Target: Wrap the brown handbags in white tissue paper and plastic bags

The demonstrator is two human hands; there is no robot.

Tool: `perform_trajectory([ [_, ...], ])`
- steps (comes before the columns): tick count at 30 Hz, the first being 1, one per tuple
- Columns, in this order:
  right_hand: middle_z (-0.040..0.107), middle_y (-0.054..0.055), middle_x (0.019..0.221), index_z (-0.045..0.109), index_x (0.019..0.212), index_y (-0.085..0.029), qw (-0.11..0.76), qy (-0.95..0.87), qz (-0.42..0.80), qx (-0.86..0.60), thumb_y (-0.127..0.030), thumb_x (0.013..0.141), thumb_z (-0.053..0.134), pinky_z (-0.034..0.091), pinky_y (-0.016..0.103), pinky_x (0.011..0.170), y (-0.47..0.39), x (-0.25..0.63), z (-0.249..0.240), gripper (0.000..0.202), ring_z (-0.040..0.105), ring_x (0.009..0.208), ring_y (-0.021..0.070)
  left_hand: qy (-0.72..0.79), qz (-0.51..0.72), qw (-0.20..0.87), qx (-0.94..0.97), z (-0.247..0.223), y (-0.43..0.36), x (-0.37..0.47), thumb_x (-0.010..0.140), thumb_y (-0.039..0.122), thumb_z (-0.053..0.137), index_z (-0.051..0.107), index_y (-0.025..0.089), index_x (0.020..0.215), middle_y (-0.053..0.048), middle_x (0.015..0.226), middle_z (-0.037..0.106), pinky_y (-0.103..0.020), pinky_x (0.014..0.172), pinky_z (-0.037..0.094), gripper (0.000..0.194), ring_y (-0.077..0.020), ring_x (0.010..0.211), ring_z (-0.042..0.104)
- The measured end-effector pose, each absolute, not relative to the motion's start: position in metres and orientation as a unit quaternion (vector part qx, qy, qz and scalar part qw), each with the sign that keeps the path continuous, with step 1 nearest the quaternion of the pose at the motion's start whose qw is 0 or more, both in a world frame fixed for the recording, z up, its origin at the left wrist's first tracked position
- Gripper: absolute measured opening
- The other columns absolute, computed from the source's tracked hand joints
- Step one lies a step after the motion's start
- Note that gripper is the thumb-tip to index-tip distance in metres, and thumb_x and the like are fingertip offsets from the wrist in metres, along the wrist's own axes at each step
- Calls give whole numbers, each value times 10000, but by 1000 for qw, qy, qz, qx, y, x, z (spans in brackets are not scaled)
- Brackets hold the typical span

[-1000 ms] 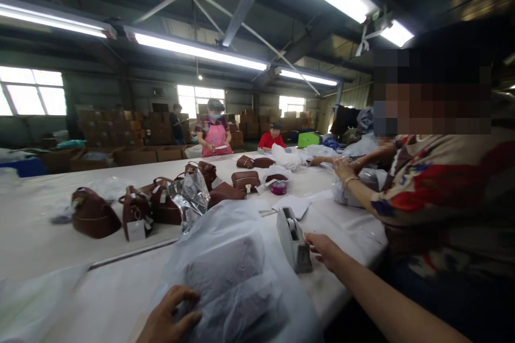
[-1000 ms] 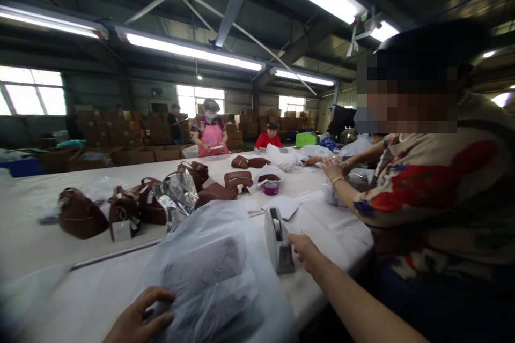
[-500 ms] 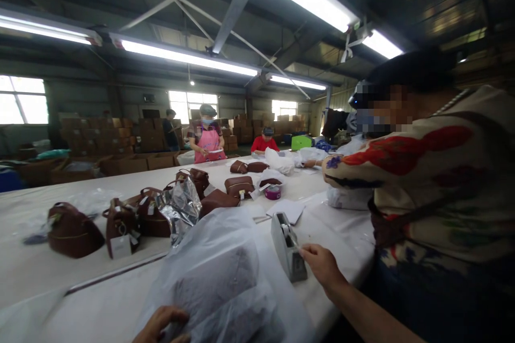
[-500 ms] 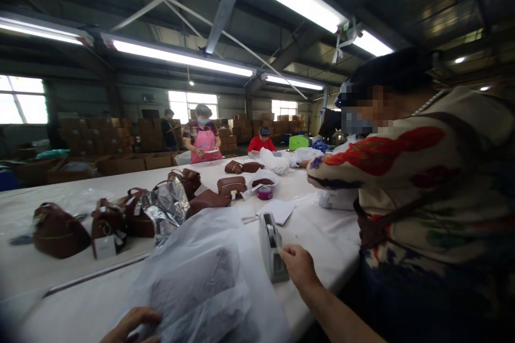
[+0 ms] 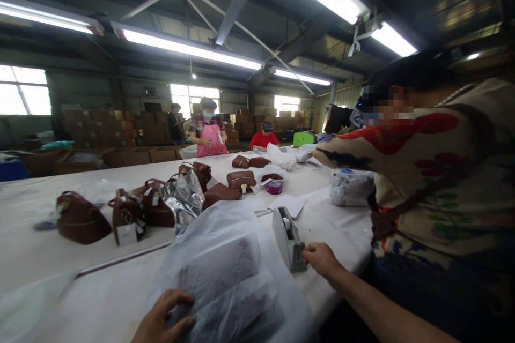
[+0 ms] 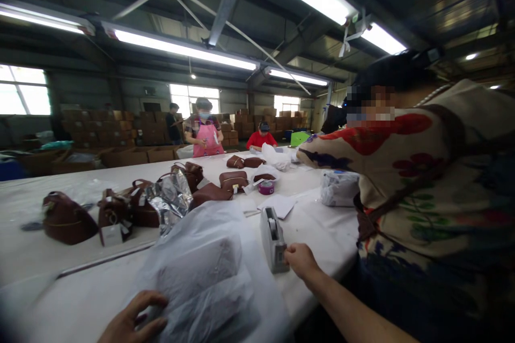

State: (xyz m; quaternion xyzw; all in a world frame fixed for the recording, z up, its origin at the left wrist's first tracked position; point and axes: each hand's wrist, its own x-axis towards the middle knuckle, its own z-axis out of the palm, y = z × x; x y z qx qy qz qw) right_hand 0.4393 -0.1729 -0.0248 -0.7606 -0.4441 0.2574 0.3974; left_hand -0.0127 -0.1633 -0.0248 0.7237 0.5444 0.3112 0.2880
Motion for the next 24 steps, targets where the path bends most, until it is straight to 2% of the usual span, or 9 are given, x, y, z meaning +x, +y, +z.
perform_trajectory([
  [6, 603, -2, 514, 652, 504, -189, 317, -505, 215, -774, -173, 639, 569, 311, 273, 576, -179, 445, -13, 159, 523, 577, 143, 532, 281, 302, 740, -2, -176, -8, 702, 363, 678, 696, 251, 911, -38, 1060, 668, -386, 933, 522, 238, -265, 1062, 617],
  [10, 581, 33, 461, 583, 391, -204, 275, -518, 224, -779, -167, 599, 595, 331, 307, 577, -194, 444, -22, 211, 520, 540, 173, 527, 309, 307, 730, 3, -182, -6, 681, 275, 696, 693, 229, 895, -43, 1043, 648, -377, 937, 497, 218, -249, 1050, 607],
  [12, 572, 43, 444, 562, 380, -211, 267, -515, 236, -780, -217, 629, 597, 335, 314, 548, -205, 438, -24, 251, 497, 494, 170, 530, 316, 311, 723, 1, -184, -7, 669, 250, 712, 695, 225, 888, -40, 1030, 642, -375, 931, 488, 222, -242, 1033, 605],
  [15, 692, 79, 639, 693, 646, -189, 346, -479, 344, -730, -373, 704, 604, 292, 290, 461, -223, 412, -7, 213, 476, 455, 144, 522, 324, 309, 726, -4, -185, -8, 673, 248, 732, 697, 224, 893, -33, 1015, 639, -371, 923, 479, 224, -234, 1008, 601],
  [17, 732, 139, 1090, 713, 1027, -192, 416, -458, 481, -621, -423, 682, 679, 285, 258, 431, -233, 378, 15, 417, 564, 523, 130, 514, 337, 308, 726, -7, -185, -8, 676, 243, 743, 698, 222, 895, -34, 1012, 638, -367, 917, 475, 225, -233, 1005, 597],
  [18, 685, 151, 1233, 672, 1149, -214, 403, -460, 545, -573, -438, 682, 706, 270, 242, 411, -238, 358, 27, 520, 584, 518, 117, 512, 342, 308, 726, -8, -185, -8, 678, 239, 747, 699, 221, 896, -34, 1012, 637, -365, 915, 474, 225, -232, 1005, 596],
  [19, 665, 153, 1276, 622, 1243, -239, 376, -461, 604, -532, -439, 691, 718, 253, 227, 393, -242, 336, 38, 595, 602, 502, 109, 510, 347, 308, 724, -10, -185, -8, 678, 235, 751, 700, 220, 897, -34, 1012, 638, -364, 913, 473, 225, -230, 1001, 597],
  [21, 702, 135, 1209, 460, 1423, -297, 310, -465, 694, -454, -381, 722, 699, 237, 205, 369, -248, 293, 52, 746, 628, 478, 112, 511, 351, 309, 722, -12, -185, -7, 679, 231, 758, 703, 219, 903, -31, 1008, 639, -360, 907, 472, 231, -225, 988, 598],
  [24, 761, 64, 902, 341, 1500, -259, 244, -453, 760, -397, -276, 672, 651, 218, 192, 330, -251, 240, 49, 885, 513, 353, 76, 512, 354, 305, 721, -14, -185, -7, 673, 229, 769, 707, 217, 910, -27, 993, 638, -351, 894, 471, 245, -217, 972, 597],
])
